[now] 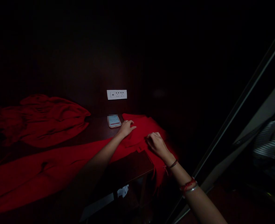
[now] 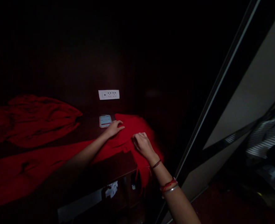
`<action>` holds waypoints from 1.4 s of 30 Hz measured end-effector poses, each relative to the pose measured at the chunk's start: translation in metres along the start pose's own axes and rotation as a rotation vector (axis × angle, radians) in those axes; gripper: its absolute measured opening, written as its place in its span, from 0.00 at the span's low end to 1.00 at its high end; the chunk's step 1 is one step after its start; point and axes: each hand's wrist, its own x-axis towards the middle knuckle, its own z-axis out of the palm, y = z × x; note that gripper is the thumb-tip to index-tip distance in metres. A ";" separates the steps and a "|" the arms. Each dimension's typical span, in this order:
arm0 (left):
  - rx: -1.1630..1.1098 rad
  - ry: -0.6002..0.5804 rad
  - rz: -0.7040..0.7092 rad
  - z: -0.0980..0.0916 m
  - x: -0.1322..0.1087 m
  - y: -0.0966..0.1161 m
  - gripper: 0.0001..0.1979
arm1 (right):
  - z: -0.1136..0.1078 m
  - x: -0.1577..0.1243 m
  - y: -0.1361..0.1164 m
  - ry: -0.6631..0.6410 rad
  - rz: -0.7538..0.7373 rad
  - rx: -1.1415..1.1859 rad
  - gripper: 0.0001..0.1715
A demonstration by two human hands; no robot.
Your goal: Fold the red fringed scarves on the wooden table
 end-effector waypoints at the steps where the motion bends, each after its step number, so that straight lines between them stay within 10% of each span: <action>1: 0.035 -0.034 -0.001 0.004 0.006 0.003 0.09 | 0.000 -0.001 0.000 -0.001 0.003 0.005 0.08; 28: 0.328 -0.069 0.073 0.004 0.031 0.007 0.09 | -0.002 -0.002 -0.002 -0.055 -0.007 0.059 0.07; 34: 0.175 0.088 0.181 -0.006 -0.016 0.017 0.11 | -0.001 -0.002 -0.001 -0.035 0.005 0.041 0.07; 42: 0.291 -0.142 0.225 -0.007 -0.095 0.028 0.16 | 0.002 -0.002 0.000 -0.008 0.046 0.095 0.08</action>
